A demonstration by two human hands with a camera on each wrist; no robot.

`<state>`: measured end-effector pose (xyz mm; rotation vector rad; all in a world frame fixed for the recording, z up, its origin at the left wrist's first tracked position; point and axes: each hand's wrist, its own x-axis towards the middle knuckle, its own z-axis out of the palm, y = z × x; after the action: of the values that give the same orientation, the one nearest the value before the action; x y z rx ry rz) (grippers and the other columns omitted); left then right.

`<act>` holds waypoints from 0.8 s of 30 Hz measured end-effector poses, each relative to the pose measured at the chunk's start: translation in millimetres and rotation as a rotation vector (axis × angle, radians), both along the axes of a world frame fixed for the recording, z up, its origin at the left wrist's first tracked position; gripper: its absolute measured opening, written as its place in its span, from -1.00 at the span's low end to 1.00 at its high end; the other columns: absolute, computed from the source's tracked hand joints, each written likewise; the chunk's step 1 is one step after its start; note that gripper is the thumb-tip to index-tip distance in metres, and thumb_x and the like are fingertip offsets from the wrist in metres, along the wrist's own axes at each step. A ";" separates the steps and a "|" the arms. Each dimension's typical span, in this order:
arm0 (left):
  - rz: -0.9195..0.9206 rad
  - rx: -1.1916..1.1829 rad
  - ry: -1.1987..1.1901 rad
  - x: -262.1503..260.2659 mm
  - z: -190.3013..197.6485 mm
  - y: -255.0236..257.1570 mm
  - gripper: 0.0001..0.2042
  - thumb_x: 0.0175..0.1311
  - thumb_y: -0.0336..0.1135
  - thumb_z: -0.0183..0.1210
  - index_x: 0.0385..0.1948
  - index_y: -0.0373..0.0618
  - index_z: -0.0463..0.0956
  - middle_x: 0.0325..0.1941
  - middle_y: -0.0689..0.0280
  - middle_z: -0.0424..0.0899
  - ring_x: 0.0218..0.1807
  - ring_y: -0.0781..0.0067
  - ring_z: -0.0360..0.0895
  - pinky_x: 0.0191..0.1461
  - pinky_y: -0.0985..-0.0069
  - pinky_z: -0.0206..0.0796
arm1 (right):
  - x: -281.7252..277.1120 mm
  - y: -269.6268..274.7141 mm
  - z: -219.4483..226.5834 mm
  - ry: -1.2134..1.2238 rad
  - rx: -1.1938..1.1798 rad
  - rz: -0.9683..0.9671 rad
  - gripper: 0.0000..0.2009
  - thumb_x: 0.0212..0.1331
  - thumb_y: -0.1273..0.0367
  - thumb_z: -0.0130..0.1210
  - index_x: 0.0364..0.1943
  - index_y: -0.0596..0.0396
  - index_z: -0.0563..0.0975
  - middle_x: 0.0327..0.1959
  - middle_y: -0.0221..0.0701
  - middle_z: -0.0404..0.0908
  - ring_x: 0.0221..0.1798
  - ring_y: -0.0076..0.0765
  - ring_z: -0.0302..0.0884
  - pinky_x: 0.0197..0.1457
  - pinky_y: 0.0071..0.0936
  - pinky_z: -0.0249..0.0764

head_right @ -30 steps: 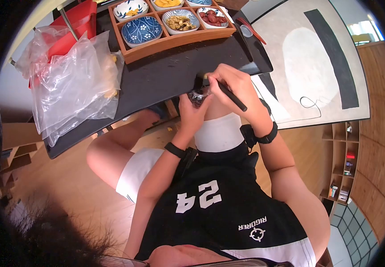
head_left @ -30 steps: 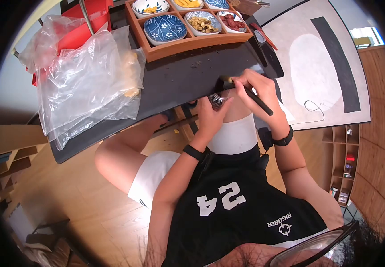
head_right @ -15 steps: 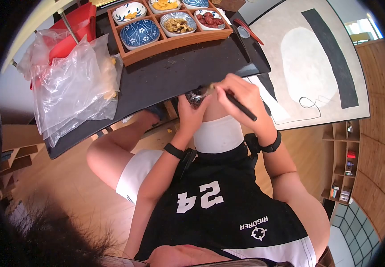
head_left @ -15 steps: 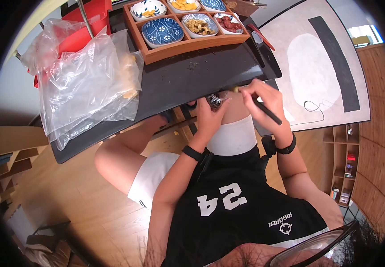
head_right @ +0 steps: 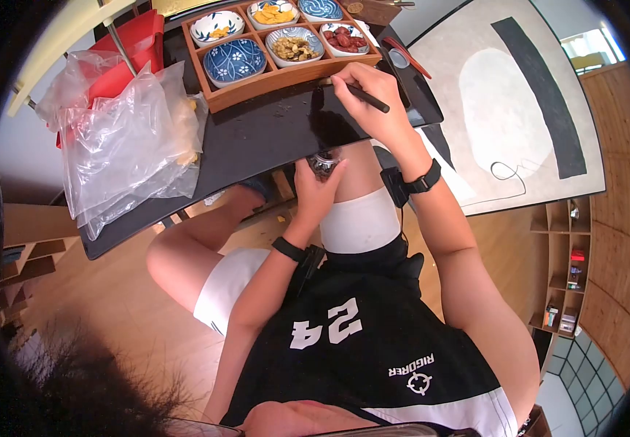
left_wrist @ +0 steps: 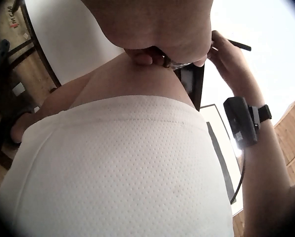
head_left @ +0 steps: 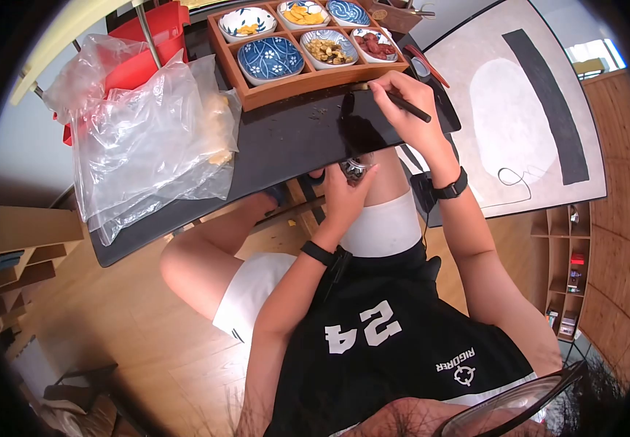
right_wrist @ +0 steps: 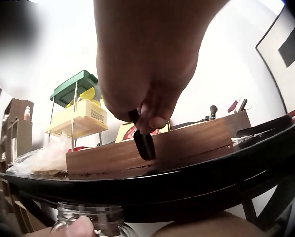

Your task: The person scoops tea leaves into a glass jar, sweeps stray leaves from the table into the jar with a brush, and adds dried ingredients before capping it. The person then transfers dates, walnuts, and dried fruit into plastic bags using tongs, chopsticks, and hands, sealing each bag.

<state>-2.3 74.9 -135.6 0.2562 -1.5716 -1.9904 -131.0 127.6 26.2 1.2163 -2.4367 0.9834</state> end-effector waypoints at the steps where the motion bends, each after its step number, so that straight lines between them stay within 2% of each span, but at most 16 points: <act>1: 0.013 -0.015 0.011 0.0 -0.1 -0.3 -0.32 0.20 -0.26 0.49 0.23 -0.44 0.32 0.09 -0.02 0.54 0.00 0.16 0.57 0.10 0.32 0.45 | -0.8 -0.7 -1.4 -0.005 0.007 0.024 -0.83 0.35 0.40 0.24 -0.28 0.28 0.62 -0.47 -0.34 0.62 -0.45 -0.57 0.48 -0.34 -0.58 0.41; 5: 0.015 -0.035 -0.003 2.3 5.6 -3.3 -0.32 0.19 -0.26 0.49 0.23 -0.44 0.32 0.12 -0.07 0.53 0.05 0.08 0.56 0.16 0.26 0.42 | 12.0 5.4 1.6 -0.034 0.086 0.005 -0.83 0.34 0.41 0.25 -0.31 0.28 0.61 -0.50 -0.35 0.57 -0.49 -0.56 0.41 -0.38 -0.55 0.37; 7: 0.060 -0.093 0.044 -0.8 1.0 -2.1 -0.31 0.17 -0.25 0.49 0.23 -0.44 0.33 0.14 -0.11 0.53 0.11 -0.04 0.55 0.22 0.19 0.37 | 25.6 10.3 10.6 -0.041 0.131 0.037 -0.83 0.34 0.41 0.25 -0.34 0.28 0.60 -0.53 -0.36 0.52 -0.52 -0.56 0.35 -0.42 -0.51 0.33; 10: 0.068 -0.098 0.032 0.6 5.2 -3.2 -0.31 0.16 -0.24 0.49 0.22 -0.43 0.34 0.14 -0.14 0.53 0.15 -0.12 0.52 0.26 0.14 0.33 | 46.8 19.5 18.7 -0.063 0.153 0.051 -0.86 0.31 0.45 0.24 -0.35 0.27 0.59 -0.55 -0.33 0.49 -0.53 -0.50 0.37 -0.44 -0.50 0.30; 14: 0.064 -0.089 0.017 -0.7 -1.3 0.1 -0.32 0.15 -0.24 0.50 0.20 -0.42 0.35 0.14 -0.14 0.53 0.15 -0.12 0.52 0.25 0.14 0.33 | 71.1 31.7 22.4 -0.087 0.175 0.073 -0.90 0.26 0.50 0.23 -0.36 0.26 0.58 -0.52 -0.32 0.51 -0.54 -0.40 0.42 -0.42 -0.49 0.35; 16: 0.030 -0.139 -0.007 -2.0 -8.7 0.1 -0.31 0.23 -0.30 0.45 0.28 -0.39 0.25 0.15 -0.02 0.58 0.12 0.16 0.61 0.23 0.30 0.43 | 82.0 36.7 21.4 -0.106 0.195 0.055 -0.91 0.24 0.53 0.23 -0.37 0.27 0.57 -0.51 -0.32 0.51 -0.53 -0.36 0.46 -0.41 -0.47 0.37; 20: 0.007 -0.078 0.000 -0.5 -4.2 -0.5 -0.33 0.24 -0.30 0.45 0.27 -0.39 0.25 0.11 0.01 0.60 0.07 0.22 0.63 0.18 0.33 0.46 | 91.1 40.8 24.9 -0.107 0.198 0.061 -0.91 0.26 0.50 0.20 -0.36 0.26 0.58 -0.51 -0.25 0.51 -0.54 -0.24 0.45 -0.43 -0.41 0.36; 23: -0.009 -0.068 -0.010 -0.1 -4.1 -0.4 -0.33 0.23 -0.32 0.45 0.27 -0.40 0.25 0.12 0.01 0.60 0.07 0.25 0.62 0.18 0.34 0.45 | 85.6 41.2 25.5 -0.119 0.206 0.091 -0.91 0.26 0.50 0.21 -0.36 0.26 0.58 -0.51 -0.27 0.51 -0.53 -0.29 0.46 -0.43 -0.43 0.37; 24: 0.023 -0.117 -0.004 0.0 -3.7 -0.8 -0.34 0.24 -0.33 0.45 0.26 -0.40 0.26 0.11 0.03 0.60 0.05 0.27 0.62 0.18 0.35 0.45 | 78.5 40.8 25.8 -0.107 0.169 0.071 -0.92 0.27 0.51 0.21 -0.35 0.26 0.60 -0.53 -0.31 0.51 -0.53 -0.39 0.45 -0.42 -0.47 0.37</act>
<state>-2.3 74.2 -139.2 0.2302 -1.6734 -1.8732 -52.5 168.4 51.9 1.3457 -2.6221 0.8984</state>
